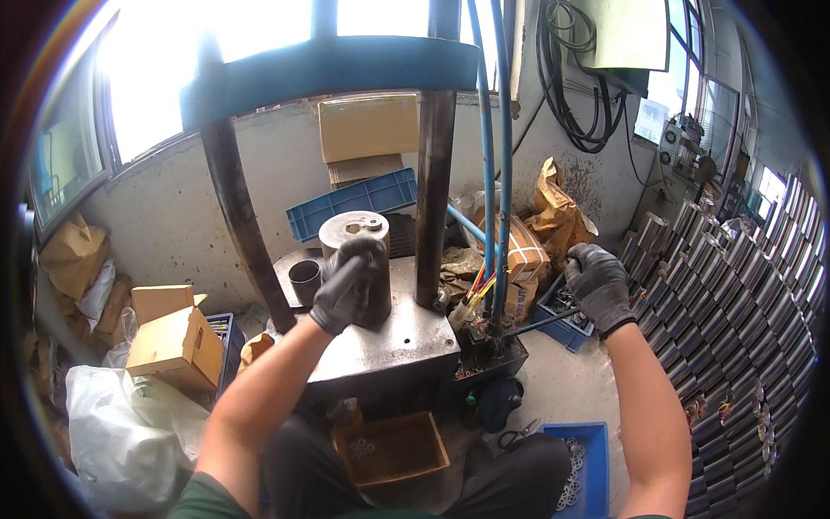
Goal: Operates an industrial press to assemble metal rods and parts.
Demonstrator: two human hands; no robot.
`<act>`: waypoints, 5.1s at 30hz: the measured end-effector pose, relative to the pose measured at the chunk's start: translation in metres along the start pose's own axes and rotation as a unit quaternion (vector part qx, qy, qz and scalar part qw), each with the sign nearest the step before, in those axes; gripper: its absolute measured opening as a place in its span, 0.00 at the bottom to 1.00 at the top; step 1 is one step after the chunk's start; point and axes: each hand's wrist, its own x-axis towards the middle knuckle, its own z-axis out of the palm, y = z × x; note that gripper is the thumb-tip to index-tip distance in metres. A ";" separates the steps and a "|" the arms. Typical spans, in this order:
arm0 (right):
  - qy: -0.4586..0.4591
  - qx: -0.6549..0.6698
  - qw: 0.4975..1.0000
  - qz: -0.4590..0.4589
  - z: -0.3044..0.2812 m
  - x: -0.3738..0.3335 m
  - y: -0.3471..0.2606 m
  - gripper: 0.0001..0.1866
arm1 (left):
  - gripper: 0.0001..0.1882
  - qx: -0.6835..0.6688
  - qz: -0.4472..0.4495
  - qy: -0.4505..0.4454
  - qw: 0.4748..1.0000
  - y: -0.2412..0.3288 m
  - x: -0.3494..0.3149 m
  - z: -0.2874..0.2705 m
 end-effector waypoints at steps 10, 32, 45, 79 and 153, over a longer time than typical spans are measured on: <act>0.011 0.002 0.987 -0.163 -0.032 -0.099 -0.029 0.08 | 0.26 -0.264 -0.559 0.166 0.768 0.019 -0.200 0.041; -0.357 0.635 0.575 0.372 0.181 -0.303 -0.209 0.26 | 0.29 -0.356 -0.611 -0.007 0.707 0.066 -0.246 0.045; -0.339 0.690 0.506 0.392 0.100 -0.251 -0.202 0.30 | 0.20 0.010 -0.341 -0.203 0.918 0.051 -0.228 0.020; 0.331 0.169 0.353 0.858 -0.014 -0.781 0.135 0.06 | 0.17 0.203 -0.440 -0.501 0.717 0.005 -0.309 0.000; -0.655 0.047 0.687 -0.312 0.404 -0.410 -0.319 0.21 | 0.12 0.134 -0.299 -0.149 0.933 0.094 -0.211 0.042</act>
